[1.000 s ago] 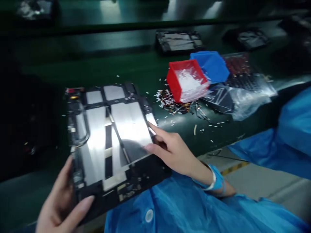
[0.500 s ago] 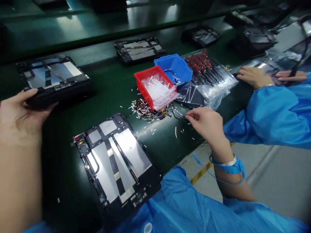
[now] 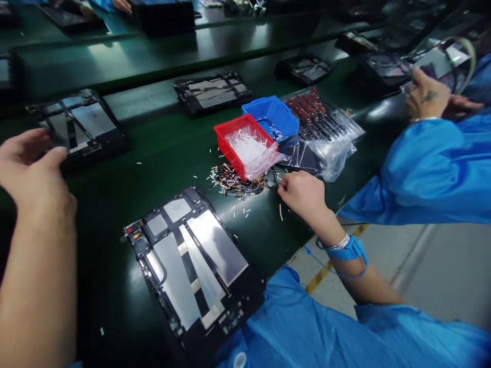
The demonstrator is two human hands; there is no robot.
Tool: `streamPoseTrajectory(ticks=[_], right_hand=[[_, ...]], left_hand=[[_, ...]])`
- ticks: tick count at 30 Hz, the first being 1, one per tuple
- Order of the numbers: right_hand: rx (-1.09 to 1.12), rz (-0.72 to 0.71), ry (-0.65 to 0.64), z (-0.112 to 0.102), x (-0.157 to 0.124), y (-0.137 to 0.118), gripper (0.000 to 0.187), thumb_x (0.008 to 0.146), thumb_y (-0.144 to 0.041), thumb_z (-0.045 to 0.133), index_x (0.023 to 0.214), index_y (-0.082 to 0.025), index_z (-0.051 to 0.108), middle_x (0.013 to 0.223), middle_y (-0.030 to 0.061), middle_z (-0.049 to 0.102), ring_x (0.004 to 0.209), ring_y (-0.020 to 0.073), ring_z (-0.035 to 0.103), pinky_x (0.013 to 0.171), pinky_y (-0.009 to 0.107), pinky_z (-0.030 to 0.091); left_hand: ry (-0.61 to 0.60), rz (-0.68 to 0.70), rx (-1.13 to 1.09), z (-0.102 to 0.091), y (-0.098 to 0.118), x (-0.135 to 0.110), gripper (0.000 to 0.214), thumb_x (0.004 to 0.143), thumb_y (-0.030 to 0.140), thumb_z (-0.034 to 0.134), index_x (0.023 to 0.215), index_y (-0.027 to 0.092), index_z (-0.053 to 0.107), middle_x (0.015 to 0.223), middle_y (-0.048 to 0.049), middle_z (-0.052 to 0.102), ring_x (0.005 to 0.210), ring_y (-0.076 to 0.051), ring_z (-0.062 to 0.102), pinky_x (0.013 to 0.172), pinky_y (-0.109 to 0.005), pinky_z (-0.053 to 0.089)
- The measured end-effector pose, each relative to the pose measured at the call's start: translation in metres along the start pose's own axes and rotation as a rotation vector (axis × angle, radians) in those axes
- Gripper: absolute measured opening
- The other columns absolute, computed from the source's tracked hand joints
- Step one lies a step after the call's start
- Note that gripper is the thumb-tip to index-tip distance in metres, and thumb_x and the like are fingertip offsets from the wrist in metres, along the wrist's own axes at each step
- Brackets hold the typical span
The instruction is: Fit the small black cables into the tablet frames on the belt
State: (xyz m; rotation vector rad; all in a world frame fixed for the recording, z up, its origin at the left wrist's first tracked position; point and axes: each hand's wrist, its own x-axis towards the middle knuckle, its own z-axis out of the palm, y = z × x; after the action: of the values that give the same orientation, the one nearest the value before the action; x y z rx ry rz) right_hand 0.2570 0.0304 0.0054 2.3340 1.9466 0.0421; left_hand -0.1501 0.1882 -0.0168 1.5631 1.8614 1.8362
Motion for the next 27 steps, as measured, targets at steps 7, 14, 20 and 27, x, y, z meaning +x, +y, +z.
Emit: streamPoseTrajectory(ticks=[7,14,20,27], right_hand=[[0.278,0.049,0.340,-0.009,-0.030,0.016,0.007,0.072,-0.018,0.061,0.066,-0.020,0.064,0.061,0.0004,0.066,0.058,0.0162,0.059,0.050,0.026,0.034],[0.310,-0.872,0.795,-0.023,-0.052,-0.026,0.011,0.080,-0.006,0.062,0.075,-0.015,0.063,0.071,0.0052,0.070,0.064,0.0152,0.058,0.059,0.027,0.050],[0.261,-1.082,0.862,-0.034,-0.045,-0.043,0.007,0.080,-0.006,0.063,0.080,-0.012,0.066,0.075,0.0085,0.072,0.065,0.0162,0.060,0.056,0.028,0.053],[0.608,-0.939,0.793,-0.029,-0.048,-0.075,0.009,0.081,-0.007,0.065,0.083,-0.016,0.065,0.076,0.0064,0.073,0.069,0.0165,0.066,0.062,0.030,0.055]], left_hand=[[-0.516,-0.078,-0.279,-0.030,0.129,-0.109,0.028,0.074,0.021,0.070,0.101,0.018,0.073,0.099,-0.0035,0.073,0.092,-0.018,0.067,0.080,-0.028,0.052],[-1.086,-0.617,-0.577,-0.038,0.162,-0.158,0.044,0.081,0.051,0.061,0.096,0.011,0.068,0.088,-0.0123,0.072,0.065,-0.019,0.068,0.044,-0.021,0.045],[-1.470,-0.887,-0.740,-0.037,0.157,-0.163,0.037,0.077,0.045,0.068,0.087,0.010,0.065,0.071,-0.0127,0.072,0.045,-0.014,0.063,0.032,-0.015,0.032],[-1.200,-0.708,-0.706,-0.036,0.161,-0.172,0.013,0.082,0.025,0.061,0.080,0.012,0.066,0.063,-0.0047,0.069,0.047,-0.011,0.062,0.035,-0.014,0.035]])
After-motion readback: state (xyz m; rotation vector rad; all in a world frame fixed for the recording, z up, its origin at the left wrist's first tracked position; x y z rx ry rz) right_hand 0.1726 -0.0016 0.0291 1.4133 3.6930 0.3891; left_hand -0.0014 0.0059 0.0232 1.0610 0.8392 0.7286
